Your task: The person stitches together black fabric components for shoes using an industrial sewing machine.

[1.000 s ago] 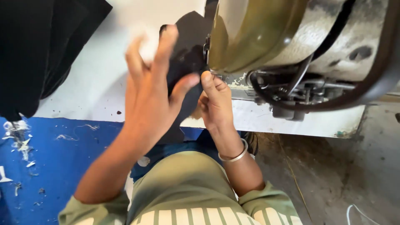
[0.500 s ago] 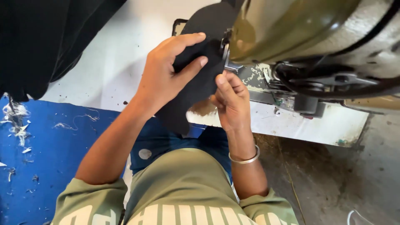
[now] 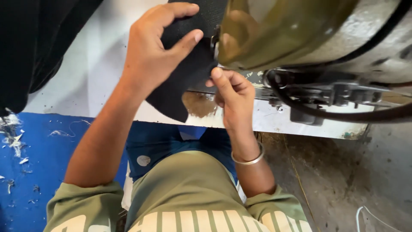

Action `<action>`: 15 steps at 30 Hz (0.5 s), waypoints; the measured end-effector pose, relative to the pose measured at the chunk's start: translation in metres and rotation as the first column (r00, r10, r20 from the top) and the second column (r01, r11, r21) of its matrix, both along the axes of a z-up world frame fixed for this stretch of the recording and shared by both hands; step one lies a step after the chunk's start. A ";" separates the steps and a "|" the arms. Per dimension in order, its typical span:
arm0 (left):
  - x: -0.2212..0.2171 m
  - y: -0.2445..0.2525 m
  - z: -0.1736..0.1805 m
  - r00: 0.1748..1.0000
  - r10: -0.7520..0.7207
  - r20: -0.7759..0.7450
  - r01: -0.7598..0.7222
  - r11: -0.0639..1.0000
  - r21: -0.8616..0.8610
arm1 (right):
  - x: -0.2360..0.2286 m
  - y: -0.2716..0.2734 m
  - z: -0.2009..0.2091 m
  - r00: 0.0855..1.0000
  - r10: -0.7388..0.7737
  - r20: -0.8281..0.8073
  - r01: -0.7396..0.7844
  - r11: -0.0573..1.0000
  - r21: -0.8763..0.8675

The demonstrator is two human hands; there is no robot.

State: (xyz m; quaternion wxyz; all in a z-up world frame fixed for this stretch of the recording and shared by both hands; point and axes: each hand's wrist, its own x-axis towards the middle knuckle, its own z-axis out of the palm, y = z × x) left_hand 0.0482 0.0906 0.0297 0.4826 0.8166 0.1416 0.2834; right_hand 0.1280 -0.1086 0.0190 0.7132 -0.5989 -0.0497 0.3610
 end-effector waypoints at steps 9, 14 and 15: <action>0.024 0.016 -0.013 0.994 -0.105 -0.023 0.094 0.953 -0.288 | 0.153 -0.226 -0.004 -0.303 -0.175 0.937 0.694 0.633 0.343; 0.040 0.036 -0.038 0.971 -0.237 0.038 0.204 0.731 -0.651 | 0.166 -0.237 -0.065 -0.414 0.275 0.868 0.861 0.427 0.276; 0.043 0.046 -0.055 0.955 -0.298 -0.001 0.217 0.699 -0.681 | 0.166 -0.236 -0.065 -0.495 0.351 0.795 0.825 0.477 0.303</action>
